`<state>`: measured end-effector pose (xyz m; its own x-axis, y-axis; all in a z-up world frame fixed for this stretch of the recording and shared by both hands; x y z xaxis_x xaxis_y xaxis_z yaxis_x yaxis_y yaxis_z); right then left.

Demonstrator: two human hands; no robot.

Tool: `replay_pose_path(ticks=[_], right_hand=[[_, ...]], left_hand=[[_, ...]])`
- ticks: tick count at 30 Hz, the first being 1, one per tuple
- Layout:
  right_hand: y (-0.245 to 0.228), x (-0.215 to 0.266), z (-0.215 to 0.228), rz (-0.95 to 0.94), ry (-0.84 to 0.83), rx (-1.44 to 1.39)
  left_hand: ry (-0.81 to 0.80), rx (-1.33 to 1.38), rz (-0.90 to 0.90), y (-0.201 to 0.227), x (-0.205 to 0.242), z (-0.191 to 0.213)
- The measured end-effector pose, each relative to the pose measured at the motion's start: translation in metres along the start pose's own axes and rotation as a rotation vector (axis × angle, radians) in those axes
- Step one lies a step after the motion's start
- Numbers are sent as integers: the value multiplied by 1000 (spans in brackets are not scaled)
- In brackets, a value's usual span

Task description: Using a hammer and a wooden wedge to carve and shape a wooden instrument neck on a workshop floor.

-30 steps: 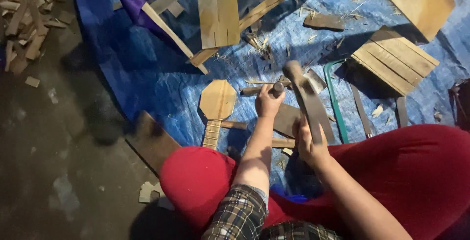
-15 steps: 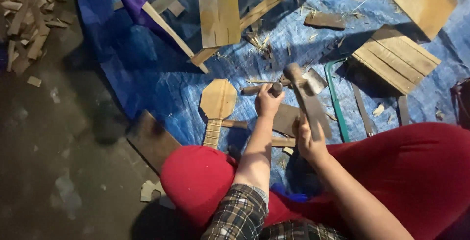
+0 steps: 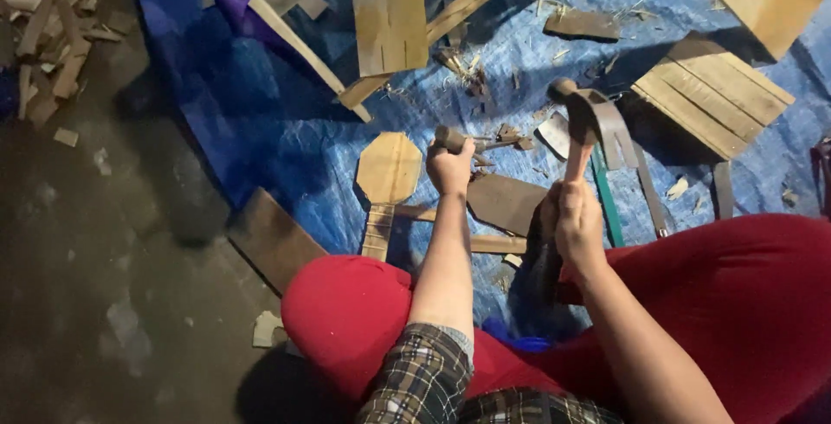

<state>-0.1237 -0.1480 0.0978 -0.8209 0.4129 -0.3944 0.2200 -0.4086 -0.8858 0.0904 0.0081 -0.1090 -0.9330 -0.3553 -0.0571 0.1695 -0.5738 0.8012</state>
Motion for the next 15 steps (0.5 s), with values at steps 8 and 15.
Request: replay_pose_path(ticks=[8,15], right_hand=[[30,15,-5,-83,2,-62],[33,13,-10,-88,-11,-204]], left_hand=[[-153,-49,65,-9,19,-6],[-228,8,99,8,29,15]])
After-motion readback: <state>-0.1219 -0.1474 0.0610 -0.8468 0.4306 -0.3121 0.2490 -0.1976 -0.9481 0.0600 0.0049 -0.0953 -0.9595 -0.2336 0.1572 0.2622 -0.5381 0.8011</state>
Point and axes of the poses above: each hand's wrist, its own x-axis away from the middle knuckle, its own z-axis out of the back of the hand, y = z × x, the point moved 6 cm from there along -x, towards the middle knuckle, and after that the axes turned 15 degrees about z, right-handed, at the moved point
